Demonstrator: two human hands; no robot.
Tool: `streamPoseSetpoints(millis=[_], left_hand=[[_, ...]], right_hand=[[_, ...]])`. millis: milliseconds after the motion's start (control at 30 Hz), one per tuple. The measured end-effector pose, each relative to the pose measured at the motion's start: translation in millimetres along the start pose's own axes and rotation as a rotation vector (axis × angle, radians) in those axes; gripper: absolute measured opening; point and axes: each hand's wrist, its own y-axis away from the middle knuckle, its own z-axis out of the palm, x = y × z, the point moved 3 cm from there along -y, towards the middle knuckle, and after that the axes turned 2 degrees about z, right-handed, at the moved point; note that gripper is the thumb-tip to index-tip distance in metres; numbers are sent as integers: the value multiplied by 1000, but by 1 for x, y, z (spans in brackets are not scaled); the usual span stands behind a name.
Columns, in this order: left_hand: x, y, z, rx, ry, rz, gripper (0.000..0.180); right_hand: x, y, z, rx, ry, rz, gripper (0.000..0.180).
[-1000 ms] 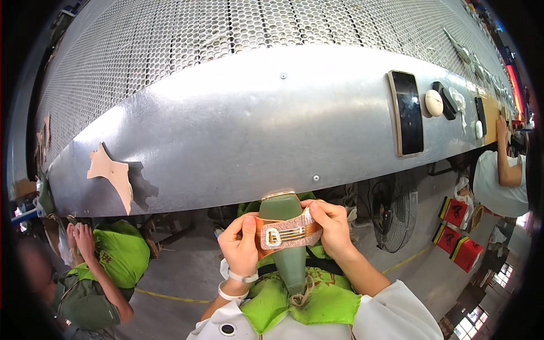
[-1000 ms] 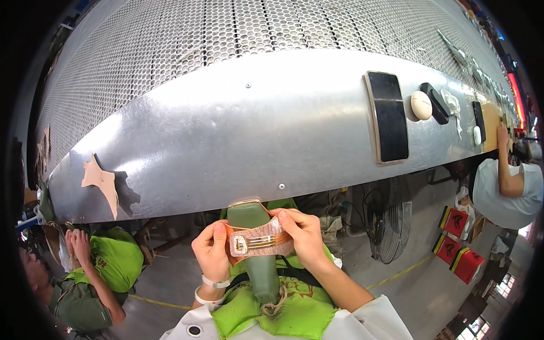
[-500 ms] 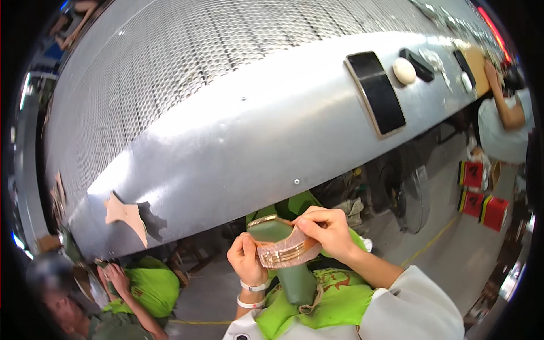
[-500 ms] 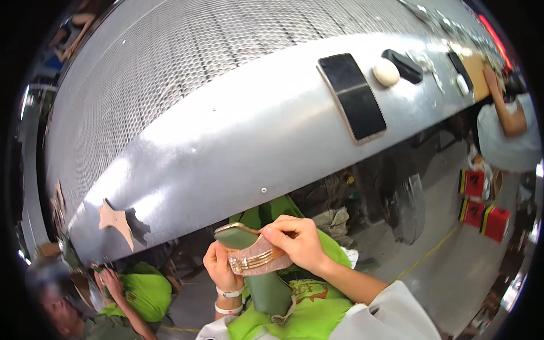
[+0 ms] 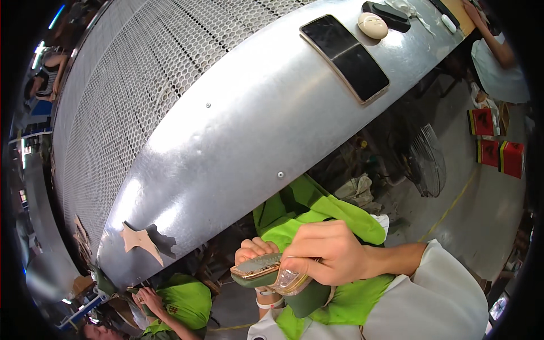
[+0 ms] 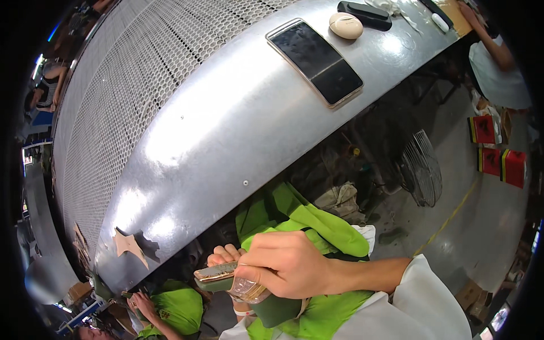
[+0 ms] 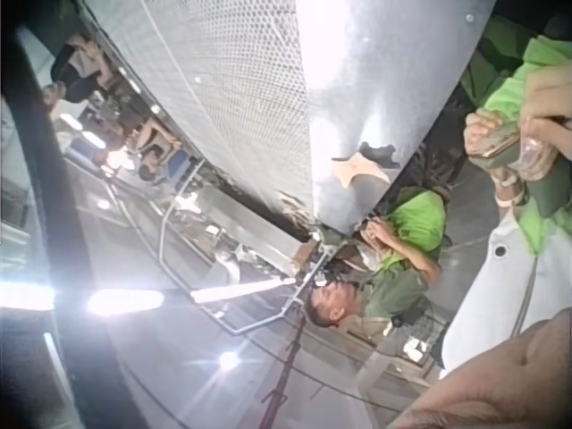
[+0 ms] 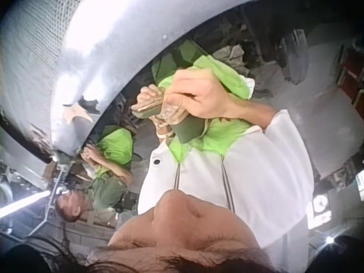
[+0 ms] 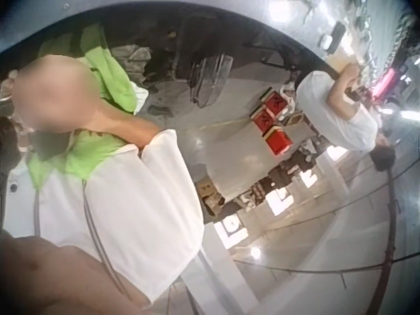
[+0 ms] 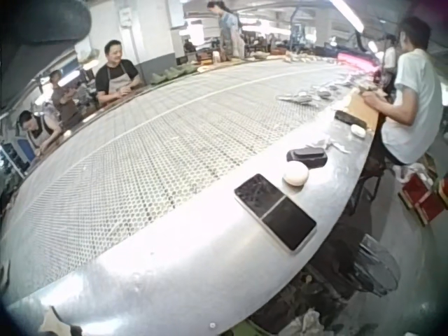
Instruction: The person assembles sandals by attaching a gold-colored strap to a green shoe last. They repeatedly pick up the strap, align it with the last, and press it into place, then inspect the fit and placement before repeating the process on another unit.
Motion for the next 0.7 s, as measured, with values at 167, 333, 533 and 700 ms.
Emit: streamPoseSetpoints(millis=[167,333,533,700], left_hand=[[6,1,-8,15,70,-3,29],[6,1,0,7,91,-32,29],[17,5,-5,-1,89,-30,28],[10,9,-12,-20,25,-37,25]], right_hand=[[-1,-4,12,-15,21,-54,8],[-2,-2,11,-17,30,-65,10],[-5,-3,23,-83,-44,-36,13],[12,-8,28,-258,-409,294,22]])
